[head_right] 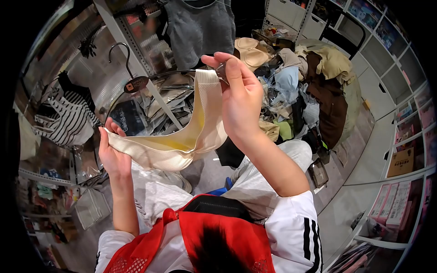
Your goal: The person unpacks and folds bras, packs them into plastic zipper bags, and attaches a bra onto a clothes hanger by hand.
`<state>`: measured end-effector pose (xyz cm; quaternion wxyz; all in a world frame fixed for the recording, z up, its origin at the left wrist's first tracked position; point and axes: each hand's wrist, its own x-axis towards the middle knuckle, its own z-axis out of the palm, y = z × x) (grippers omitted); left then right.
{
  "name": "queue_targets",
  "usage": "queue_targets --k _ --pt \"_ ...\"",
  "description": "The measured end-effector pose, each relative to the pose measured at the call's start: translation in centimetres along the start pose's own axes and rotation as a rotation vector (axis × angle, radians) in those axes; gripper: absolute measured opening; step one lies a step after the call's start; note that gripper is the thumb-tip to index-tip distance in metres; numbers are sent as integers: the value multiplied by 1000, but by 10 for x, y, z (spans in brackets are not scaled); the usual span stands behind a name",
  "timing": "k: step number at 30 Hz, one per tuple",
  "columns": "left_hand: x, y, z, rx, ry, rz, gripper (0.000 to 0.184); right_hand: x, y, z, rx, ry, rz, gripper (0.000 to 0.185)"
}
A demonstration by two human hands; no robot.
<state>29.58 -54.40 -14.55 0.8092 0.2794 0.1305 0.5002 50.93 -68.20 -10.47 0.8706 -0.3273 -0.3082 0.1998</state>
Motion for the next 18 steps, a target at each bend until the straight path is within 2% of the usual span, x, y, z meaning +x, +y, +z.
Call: queue_targets --k 6,9,10,13,14,17,18 --pt "3 -2 -4 -56 -5 -13 30 1 4 -10 -38 -114 153 23" --pt "2 -3 -4 -59 -11 -10 31 1 14 -22 -107 -79 154 20" --pt "2 -4 -4 -60 -14 -9 31 2 15 -21 -128 -15 143 14" --pt "1 -6 2 -62 71 71 33 2 27 -22 -136 188 -44 11" --pt "2 -6 0 -65 70 79 33 2 25 -21 -126 215 -22 12" --pt "3 -7 -5 -64 70 93 33 3 30 -19 0 109 56 16" --pt "2 -7 -5 -58 71 91 33 3 33 -20 -84 117 37 18"
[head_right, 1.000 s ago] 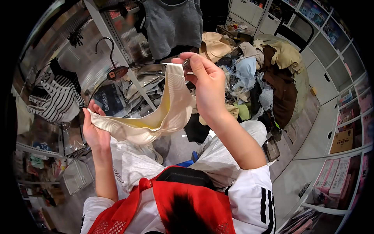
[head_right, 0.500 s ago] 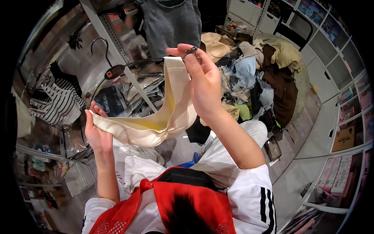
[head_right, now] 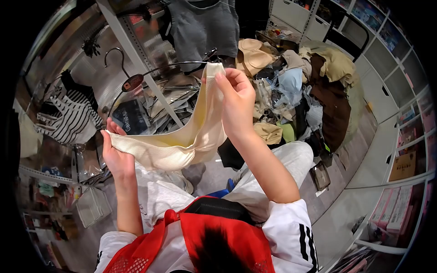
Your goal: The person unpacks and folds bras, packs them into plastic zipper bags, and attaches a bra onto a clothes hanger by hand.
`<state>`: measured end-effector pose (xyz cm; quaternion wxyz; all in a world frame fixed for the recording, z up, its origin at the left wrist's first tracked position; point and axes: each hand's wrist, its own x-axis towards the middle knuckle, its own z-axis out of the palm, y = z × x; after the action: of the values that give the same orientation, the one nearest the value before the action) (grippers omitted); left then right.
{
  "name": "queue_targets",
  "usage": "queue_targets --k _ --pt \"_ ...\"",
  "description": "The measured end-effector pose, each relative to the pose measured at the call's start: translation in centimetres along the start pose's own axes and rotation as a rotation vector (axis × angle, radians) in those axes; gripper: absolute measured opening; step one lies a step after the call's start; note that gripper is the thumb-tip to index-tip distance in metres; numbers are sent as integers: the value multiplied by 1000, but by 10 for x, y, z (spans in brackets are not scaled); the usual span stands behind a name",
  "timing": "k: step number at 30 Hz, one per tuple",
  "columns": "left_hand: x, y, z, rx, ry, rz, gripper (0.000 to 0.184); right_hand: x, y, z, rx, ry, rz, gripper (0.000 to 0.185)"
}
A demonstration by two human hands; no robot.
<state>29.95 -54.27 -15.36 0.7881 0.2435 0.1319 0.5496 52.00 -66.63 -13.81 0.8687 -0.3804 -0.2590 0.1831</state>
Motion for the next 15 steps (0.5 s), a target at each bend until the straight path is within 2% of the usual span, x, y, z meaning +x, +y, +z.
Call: queue_targets --k 2,3,4,5,6,8,11,13,15 --pt "2 3 -1 4 30 13 33 6 5 1 -147 -22 -41 22" --pt "0 5 6 -34 113 -15 34 9 3 5 -237 23 -82 33" --pt "1 5 -1 107 79 1 36 12 -2 10 -331 2 -133 34" --pt "0 8 -1 133 49 -25 38 17 -2 14 -394 -59 -156 33" --pt "5 9 -7 74 -55 -69 39 30 2 5 -314 -235 -156 29" --pt "16 14 11 97 10 -56 39 49 6 -4 -452 -271 -52 8" --pt "55 35 16 184 -58 -38 39 65 -2 19 -460 -386 26 8" --pt "79 56 17 280 -98 25 40 82 5 23 -571 -621 -112 17" --pt "101 86 9 460 -125 129 42 100 2 48 -610 -1049 -150 32"
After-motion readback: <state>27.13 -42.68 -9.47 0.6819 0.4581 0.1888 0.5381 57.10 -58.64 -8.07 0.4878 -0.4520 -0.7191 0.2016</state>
